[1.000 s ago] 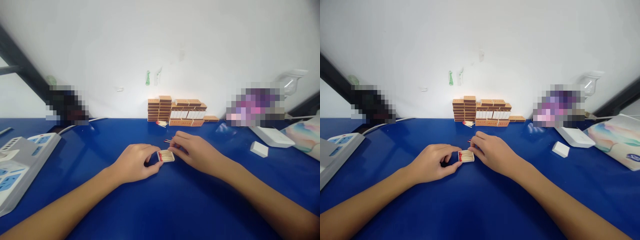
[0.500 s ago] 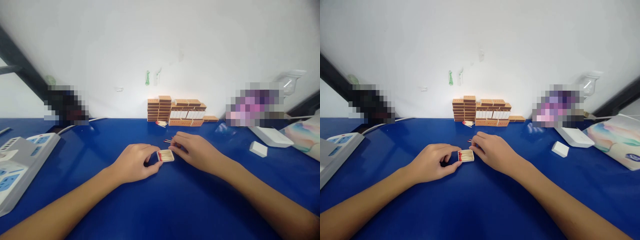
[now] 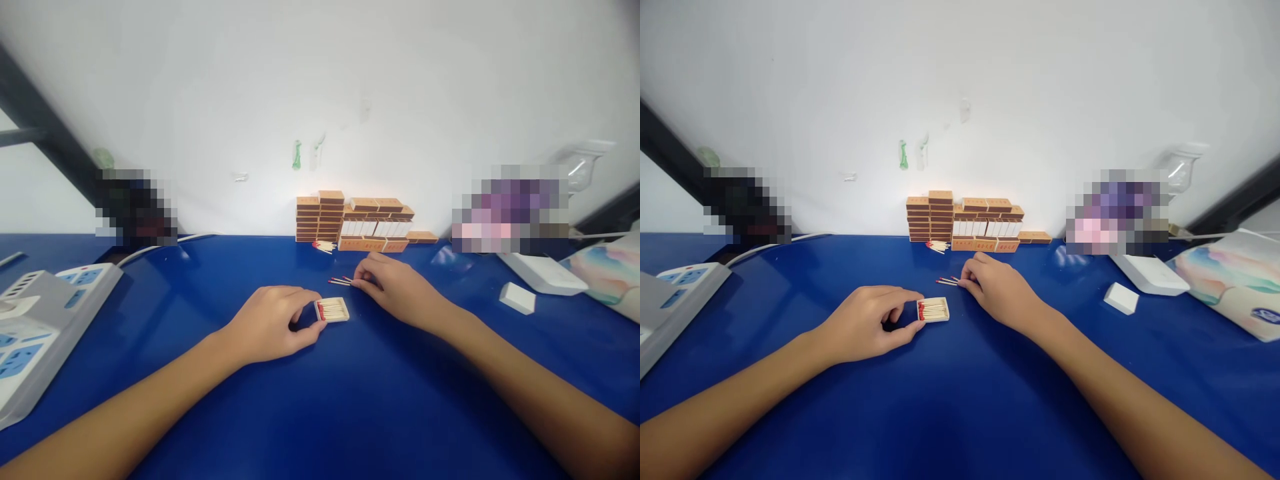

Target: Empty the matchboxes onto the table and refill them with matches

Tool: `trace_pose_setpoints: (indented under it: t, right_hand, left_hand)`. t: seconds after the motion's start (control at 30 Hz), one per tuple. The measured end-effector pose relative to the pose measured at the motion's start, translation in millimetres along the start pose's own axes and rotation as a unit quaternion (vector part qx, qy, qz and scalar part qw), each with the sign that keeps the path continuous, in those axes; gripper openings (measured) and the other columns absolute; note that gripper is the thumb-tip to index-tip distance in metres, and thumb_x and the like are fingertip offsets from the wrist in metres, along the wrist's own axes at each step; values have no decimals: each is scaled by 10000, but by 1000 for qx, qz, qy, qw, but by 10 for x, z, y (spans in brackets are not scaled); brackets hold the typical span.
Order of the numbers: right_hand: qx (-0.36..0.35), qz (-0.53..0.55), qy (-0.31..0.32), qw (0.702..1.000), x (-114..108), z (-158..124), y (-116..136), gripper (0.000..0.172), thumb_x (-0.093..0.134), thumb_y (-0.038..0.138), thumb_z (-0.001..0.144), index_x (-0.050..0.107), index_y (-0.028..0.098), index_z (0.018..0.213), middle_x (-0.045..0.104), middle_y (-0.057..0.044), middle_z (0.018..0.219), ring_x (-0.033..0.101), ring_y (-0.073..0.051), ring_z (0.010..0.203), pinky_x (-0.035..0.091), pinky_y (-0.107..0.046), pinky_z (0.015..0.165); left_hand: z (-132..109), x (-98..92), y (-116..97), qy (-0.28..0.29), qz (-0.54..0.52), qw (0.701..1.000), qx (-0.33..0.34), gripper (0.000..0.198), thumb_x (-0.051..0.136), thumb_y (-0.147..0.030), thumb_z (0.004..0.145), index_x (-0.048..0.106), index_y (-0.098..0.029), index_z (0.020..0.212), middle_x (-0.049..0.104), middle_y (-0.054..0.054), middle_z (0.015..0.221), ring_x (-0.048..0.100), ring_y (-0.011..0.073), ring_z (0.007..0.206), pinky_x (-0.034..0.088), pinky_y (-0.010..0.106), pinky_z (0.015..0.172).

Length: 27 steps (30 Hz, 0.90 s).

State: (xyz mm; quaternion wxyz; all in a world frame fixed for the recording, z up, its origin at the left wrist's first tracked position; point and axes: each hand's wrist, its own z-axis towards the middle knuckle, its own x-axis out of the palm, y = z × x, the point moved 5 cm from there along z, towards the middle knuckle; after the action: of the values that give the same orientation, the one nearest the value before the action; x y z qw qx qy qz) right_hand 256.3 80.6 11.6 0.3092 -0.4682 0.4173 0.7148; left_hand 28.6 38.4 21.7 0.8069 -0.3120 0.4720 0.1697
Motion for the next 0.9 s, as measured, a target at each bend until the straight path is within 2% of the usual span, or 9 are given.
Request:
trace_pose_setpoints:
  t: [0.2, 0.37, 0.47, 0.57, 0.63, 0.73, 0.9]
  right_hand:
    - [27, -11, 24, 999, -26, -33, -4, 155, 560, 317, 1034, 630, 206, 952, 666, -64, 981, 627, -194, 784, 460, -329, 701]
    - [41, -5, 37, 998, -76, -33, 20, 141, 536, 270, 1039, 624, 206, 948, 671, -70, 1002, 630, -203, 813, 464, -336, 725]
    - [13, 49, 25, 998, -116, -52, 163, 138, 529, 278, 1049, 608, 209, 958, 664, -57, 1018, 628, -189, 841, 472, -329, 754]
    - [-39, 103, 65, 992, -92, -103, 368, 152, 516, 272, 1057, 615, 215, 957, 655, -42, 1002, 620, -168, 837, 472, -304, 738]
    - [-57, 100, 85, 990, -65, -136, 463, 143, 523, 244, 1050, 621, 213, 950, 648, -42, 1001, 612, -163, 828, 464, -297, 718]
    - [-62, 85, 75, 992, -48, -151, 528, 123, 546, 215, 1034, 633, 208, 947, 640, -44, 1006, 600, -155, 803, 455, -295, 702]
    - [-75, 113, 53, 989, -26, -142, 581, 129, 584, 291, 1043, 645, 213, 961, 638, -29, 951, 587, -142, 773, 441, -278, 681]
  left_hand:
    - [15, -13, -13, 4, 0, 1000, -2, 278, 664, -361, 948, 734, -211, 1172, 620, -38, 695, 549, 110, 592, 393, 254, 574]
    - [11, -7, -2, 5, 3, 1000, -11, 284, 669, -366, 943, 735, -214, 1174, 607, -44, 682, 544, 111, 592, 381, 255, 569]
    - [14, -3, 0, 6, 5, 1000, -13, 281, 666, -357, 943, 733, -211, 1174, 607, -43, 684, 541, 112, 592, 376, 256, 575]
    - [21, -5, -8, 7, 6, 1000, -12, 281, 662, -359, 945, 732, -217, 1177, 616, -40, 695, 543, 114, 598, 374, 256, 578]
    - [26, -6, -12, 8, 4, 1000, -14, 276, 659, -360, 947, 733, -223, 1174, 614, -42, 688, 544, 115, 597, 370, 254, 575]
    - [27, -5, -13, 7, 1, 1000, -14, 276, 657, -357, 948, 733, -215, 1172, 618, -38, 688, 545, 114, 591, 372, 252, 569]
    - [16, 4, -10, 7, 9, 1000, -6, 270, 665, -357, 944, 732, -208, 1159, 631, -31, 704, 553, 115, 596, 382, 256, 574]
